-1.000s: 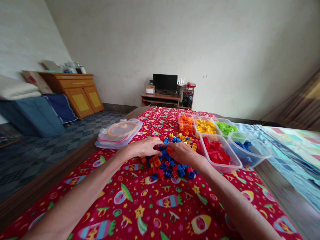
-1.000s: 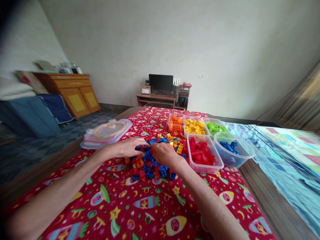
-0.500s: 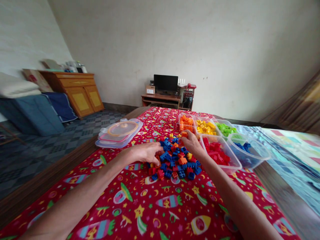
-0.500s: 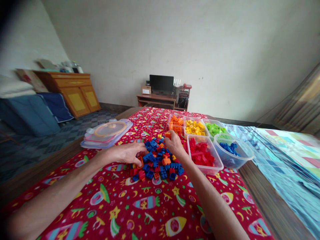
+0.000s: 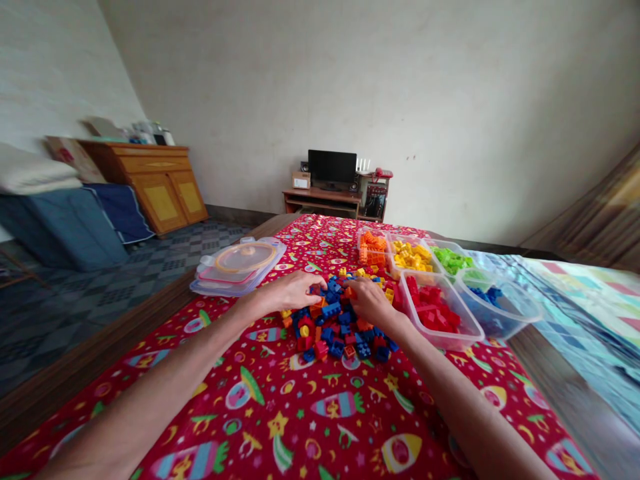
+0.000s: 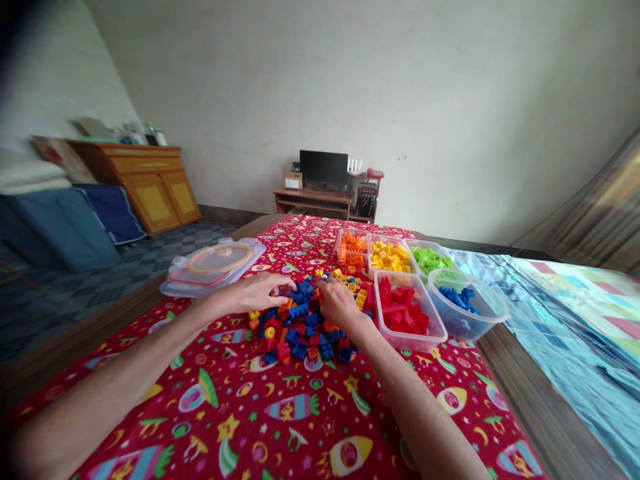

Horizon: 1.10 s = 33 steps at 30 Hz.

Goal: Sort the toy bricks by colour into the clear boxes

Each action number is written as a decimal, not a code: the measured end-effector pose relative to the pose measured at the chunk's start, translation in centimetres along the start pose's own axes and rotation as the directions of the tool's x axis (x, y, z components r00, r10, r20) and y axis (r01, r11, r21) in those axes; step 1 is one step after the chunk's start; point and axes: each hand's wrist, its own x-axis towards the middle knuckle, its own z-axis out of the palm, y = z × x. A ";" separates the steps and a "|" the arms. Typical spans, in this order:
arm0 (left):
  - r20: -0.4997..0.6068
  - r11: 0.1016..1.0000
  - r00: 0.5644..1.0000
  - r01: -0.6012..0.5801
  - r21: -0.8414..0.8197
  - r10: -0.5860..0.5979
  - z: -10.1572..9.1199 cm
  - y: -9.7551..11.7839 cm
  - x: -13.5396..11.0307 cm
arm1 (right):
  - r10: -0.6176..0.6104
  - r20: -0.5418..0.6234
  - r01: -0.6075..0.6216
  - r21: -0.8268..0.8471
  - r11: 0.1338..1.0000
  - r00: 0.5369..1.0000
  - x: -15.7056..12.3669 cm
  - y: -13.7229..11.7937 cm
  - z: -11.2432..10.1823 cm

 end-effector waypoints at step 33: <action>0.102 0.249 0.974 0.152 -0.956 -0.204 1.8 0.9 0.7 | 0.281 0.028 -0.044 0.998 0.053 0.959 0.7 -2.8 -0.5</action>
